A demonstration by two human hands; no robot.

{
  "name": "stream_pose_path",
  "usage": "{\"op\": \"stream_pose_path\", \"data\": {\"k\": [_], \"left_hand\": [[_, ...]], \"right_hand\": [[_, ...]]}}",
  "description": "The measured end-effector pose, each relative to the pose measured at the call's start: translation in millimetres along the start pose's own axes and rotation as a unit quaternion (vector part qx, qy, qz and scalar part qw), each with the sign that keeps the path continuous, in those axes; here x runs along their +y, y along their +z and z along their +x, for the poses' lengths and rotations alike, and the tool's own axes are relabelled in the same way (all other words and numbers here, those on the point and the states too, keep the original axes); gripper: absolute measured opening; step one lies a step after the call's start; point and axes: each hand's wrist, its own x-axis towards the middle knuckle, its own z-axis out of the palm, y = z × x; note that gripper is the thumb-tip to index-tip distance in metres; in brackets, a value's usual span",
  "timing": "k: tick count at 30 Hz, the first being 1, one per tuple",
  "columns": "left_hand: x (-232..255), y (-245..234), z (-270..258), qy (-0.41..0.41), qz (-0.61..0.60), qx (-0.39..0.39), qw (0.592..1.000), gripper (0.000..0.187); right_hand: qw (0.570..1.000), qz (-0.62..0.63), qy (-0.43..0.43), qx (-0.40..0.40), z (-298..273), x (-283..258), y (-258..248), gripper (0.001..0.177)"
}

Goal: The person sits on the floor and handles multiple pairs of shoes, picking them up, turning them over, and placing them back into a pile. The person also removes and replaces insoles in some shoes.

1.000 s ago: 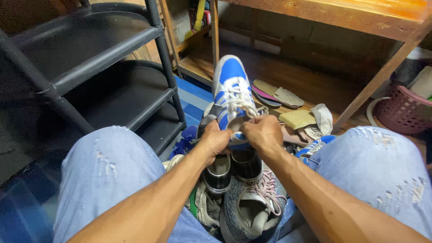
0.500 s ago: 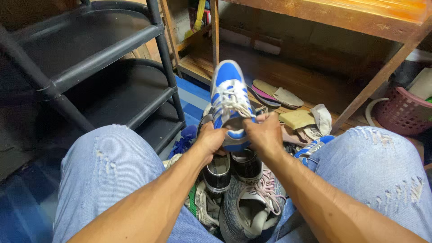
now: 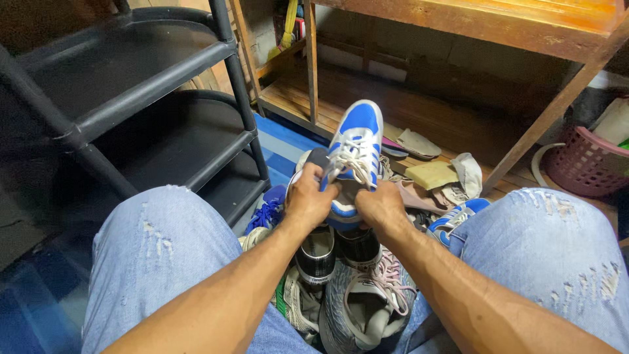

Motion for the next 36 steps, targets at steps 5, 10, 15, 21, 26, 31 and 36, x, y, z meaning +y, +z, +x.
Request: {"op": "stream_pose_path", "data": {"k": [5,10,15,21,26,31,36], "left_hand": [[16,-7,-5,-0.177,-0.129,-0.121,0.968,0.035],[26,-8,-7,-0.168,-0.169,-0.089,0.967,0.029],[29,13,-3,-0.126,-0.145,-0.133,0.972,0.031],[34,28,-4,-0.099,-0.141,-0.205,0.963,0.033],[49,26,-15,-0.120,-0.155,-0.255,0.947,0.034],[67,39,-6,-0.150,-0.106,-0.293,0.938,0.039],[66,74,5,-0.183,-0.111,-0.303,0.929,0.038]], "right_hand": [[0.995,0.041,-0.049,-0.080,2,12,-14,0.040],[0.980,0.194,-0.030,-0.022,42,50,-45,0.054],[0.971,0.007,0.202,0.125,105,132,-85,0.050],[0.942,-0.133,0.282,0.124,132,200,-70,0.050],[0.933,-0.175,0.284,0.133,131,212,-63,0.051],[0.930,-0.199,0.255,0.176,132,196,-70,0.052],[0.927,-0.197,0.202,0.249,132,144,-101,0.054]]}}
